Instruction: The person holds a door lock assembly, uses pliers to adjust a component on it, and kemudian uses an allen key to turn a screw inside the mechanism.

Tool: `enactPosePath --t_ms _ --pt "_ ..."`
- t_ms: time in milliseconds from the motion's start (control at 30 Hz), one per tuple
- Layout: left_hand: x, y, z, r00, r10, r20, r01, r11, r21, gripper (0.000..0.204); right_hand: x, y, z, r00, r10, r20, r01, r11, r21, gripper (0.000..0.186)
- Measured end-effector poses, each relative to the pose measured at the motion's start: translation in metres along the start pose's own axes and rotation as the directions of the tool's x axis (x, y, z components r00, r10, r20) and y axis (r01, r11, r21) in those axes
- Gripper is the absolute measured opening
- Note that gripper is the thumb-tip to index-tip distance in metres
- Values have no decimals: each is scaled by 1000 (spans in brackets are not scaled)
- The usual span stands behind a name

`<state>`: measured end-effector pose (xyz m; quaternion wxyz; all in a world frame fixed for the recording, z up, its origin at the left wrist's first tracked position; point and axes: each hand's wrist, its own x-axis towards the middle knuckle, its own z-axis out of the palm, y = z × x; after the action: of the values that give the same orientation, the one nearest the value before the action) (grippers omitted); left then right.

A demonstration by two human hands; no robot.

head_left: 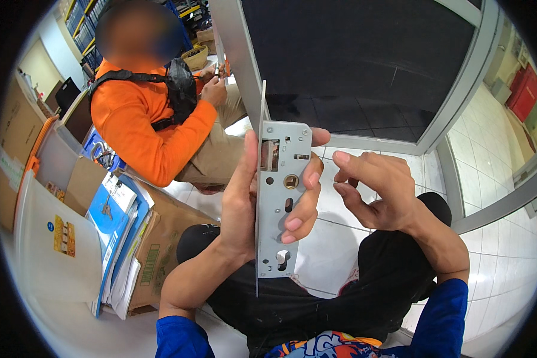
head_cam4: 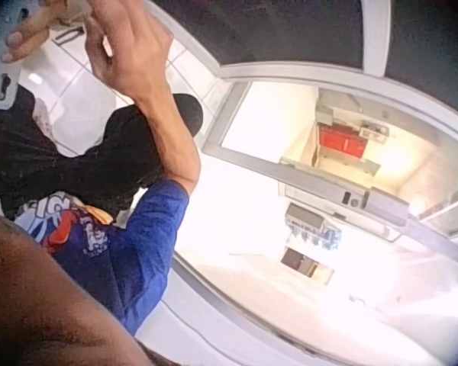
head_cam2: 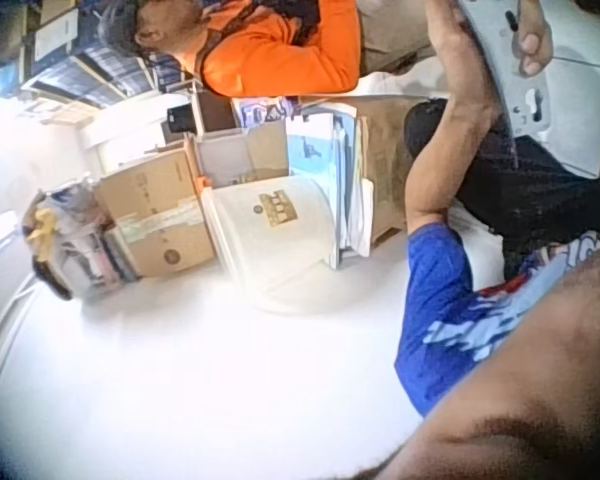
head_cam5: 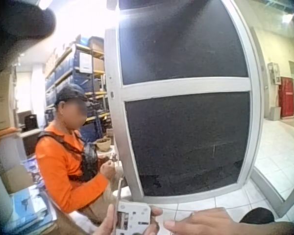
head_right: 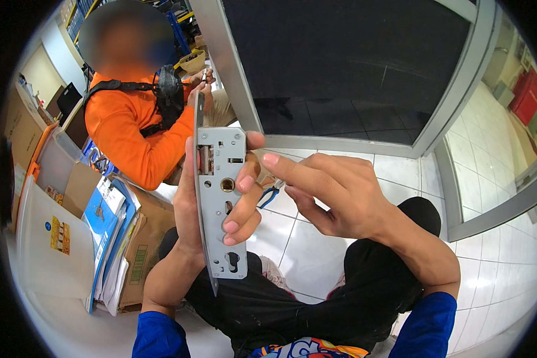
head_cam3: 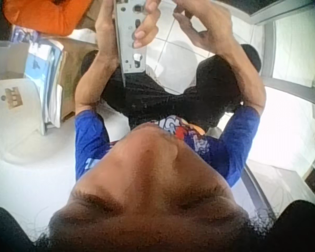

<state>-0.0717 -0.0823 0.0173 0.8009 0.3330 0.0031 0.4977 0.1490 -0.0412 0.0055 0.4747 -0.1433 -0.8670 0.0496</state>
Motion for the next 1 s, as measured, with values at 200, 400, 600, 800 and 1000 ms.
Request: enactPosePath --t_ms 200,400,600,800,1000 --pt "1 2 -5 1000 5 0 -5 999 -33 111 2 -2 -3 997 -74 -32 73 997 -31 71" --pt "1 3 -4 1000 14 -26 -13 1000 14 116 1 -1 -1 997 -60 -41 58 998 -34 67" --pt "1 4 -5 999 48 -9 -48 999 -10 115 -1 1 -1 996 -84 -37 83 996 -38 66" --pt "2 9 -4 998 53 34 -52 998 -35 115 -1 1 0 996 -80 -41 79 996 -33 66" --pt "1 9 -4 996 83 -24 -82 996 34 103 -1 -1 -1 996 -79 -28 78 997 -25 65"
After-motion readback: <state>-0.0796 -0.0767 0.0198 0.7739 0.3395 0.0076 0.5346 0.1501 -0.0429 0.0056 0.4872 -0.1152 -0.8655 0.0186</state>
